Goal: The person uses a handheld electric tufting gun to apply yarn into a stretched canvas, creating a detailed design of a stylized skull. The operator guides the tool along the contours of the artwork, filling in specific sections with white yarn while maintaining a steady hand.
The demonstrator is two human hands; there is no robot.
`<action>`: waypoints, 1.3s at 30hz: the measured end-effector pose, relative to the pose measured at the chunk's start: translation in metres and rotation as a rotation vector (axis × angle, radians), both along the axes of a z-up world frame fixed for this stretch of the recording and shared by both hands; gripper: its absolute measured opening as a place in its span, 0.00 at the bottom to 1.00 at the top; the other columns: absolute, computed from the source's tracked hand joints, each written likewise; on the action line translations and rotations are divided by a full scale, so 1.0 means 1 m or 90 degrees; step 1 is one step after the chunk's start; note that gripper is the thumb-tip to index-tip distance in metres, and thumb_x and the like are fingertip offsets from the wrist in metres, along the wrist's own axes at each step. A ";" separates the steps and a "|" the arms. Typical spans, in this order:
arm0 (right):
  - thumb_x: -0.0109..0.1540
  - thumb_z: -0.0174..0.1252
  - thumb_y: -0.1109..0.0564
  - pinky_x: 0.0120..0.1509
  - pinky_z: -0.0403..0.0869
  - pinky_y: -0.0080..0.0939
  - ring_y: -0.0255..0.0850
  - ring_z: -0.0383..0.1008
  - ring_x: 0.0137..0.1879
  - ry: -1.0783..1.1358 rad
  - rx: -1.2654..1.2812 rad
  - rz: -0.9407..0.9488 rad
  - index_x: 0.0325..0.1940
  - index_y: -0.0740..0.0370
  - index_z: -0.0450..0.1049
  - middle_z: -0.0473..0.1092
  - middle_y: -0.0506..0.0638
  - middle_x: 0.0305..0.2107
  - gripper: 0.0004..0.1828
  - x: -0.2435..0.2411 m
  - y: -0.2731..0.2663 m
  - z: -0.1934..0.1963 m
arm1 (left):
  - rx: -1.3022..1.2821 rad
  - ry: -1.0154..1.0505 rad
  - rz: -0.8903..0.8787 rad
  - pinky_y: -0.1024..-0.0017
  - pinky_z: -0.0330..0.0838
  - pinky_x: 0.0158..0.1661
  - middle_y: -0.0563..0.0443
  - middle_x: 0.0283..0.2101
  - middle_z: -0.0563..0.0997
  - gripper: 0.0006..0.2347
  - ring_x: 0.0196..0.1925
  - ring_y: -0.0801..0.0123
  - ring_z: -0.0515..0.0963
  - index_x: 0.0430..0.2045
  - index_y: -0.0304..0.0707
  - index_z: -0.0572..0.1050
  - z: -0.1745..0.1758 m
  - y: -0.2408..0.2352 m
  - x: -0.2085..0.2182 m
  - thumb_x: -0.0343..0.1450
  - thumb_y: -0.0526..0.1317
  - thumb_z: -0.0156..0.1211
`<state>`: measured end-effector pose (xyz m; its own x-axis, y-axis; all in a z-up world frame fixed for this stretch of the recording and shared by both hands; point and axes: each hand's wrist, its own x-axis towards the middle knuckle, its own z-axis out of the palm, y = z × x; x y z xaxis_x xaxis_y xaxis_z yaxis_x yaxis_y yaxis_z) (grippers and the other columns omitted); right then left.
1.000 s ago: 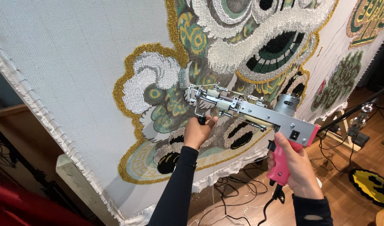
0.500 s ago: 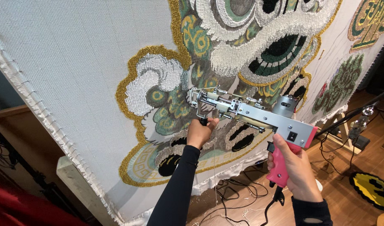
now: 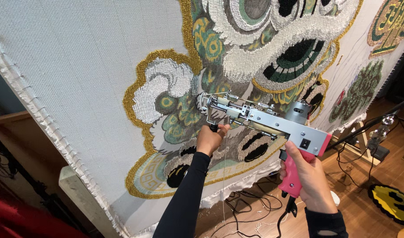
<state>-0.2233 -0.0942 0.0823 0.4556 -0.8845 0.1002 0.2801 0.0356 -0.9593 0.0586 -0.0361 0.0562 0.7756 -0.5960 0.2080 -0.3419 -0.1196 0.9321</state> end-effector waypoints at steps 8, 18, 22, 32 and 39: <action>0.60 0.65 0.43 0.27 0.71 0.40 0.37 0.69 0.23 -0.010 -0.010 0.018 0.43 0.61 0.72 0.69 0.48 0.22 0.21 0.004 -0.003 -0.003 | -0.008 -0.009 -0.022 0.69 0.74 0.30 0.50 0.25 0.84 0.15 0.22 0.70 0.80 0.25 0.36 0.80 0.000 0.001 0.006 0.68 0.51 0.69; 0.60 0.66 0.45 0.28 0.72 0.40 0.39 0.71 0.24 0.017 -0.092 -0.003 0.42 0.65 0.74 0.70 0.50 0.21 0.21 0.029 0.021 0.012 | -0.102 0.016 -0.072 0.73 0.75 0.27 0.50 0.26 0.85 0.14 0.26 0.76 0.84 0.27 0.32 0.81 -0.011 -0.011 0.053 0.67 0.47 0.70; 0.59 0.66 0.48 0.28 0.73 0.39 0.37 0.72 0.24 0.057 -0.119 0.049 0.42 0.64 0.75 0.71 0.49 0.21 0.18 0.039 0.030 0.021 | -0.014 0.059 -0.055 0.69 0.71 0.22 0.49 0.29 0.86 0.15 0.22 0.71 0.79 0.30 0.32 0.78 0.005 0.002 0.066 0.69 0.48 0.68; 0.58 0.65 0.51 0.23 0.67 0.39 0.39 0.67 0.19 0.054 -0.070 0.129 0.36 0.64 0.75 0.67 0.49 0.16 0.14 0.058 0.026 0.027 | -0.039 0.023 -0.025 0.70 0.71 0.20 0.49 0.27 0.86 0.19 0.17 0.73 0.77 0.32 0.34 0.85 0.008 0.002 0.072 0.72 0.54 0.61; 0.59 0.64 0.49 0.23 0.67 0.40 0.39 0.66 0.19 0.072 -0.059 0.120 0.35 0.66 0.74 0.66 0.49 0.16 0.16 0.067 0.027 0.030 | -0.103 0.037 -0.022 0.70 0.67 0.18 0.50 0.26 0.85 0.16 0.16 0.74 0.75 0.32 0.33 0.84 0.009 -0.006 0.085 0.71 0.51 0.63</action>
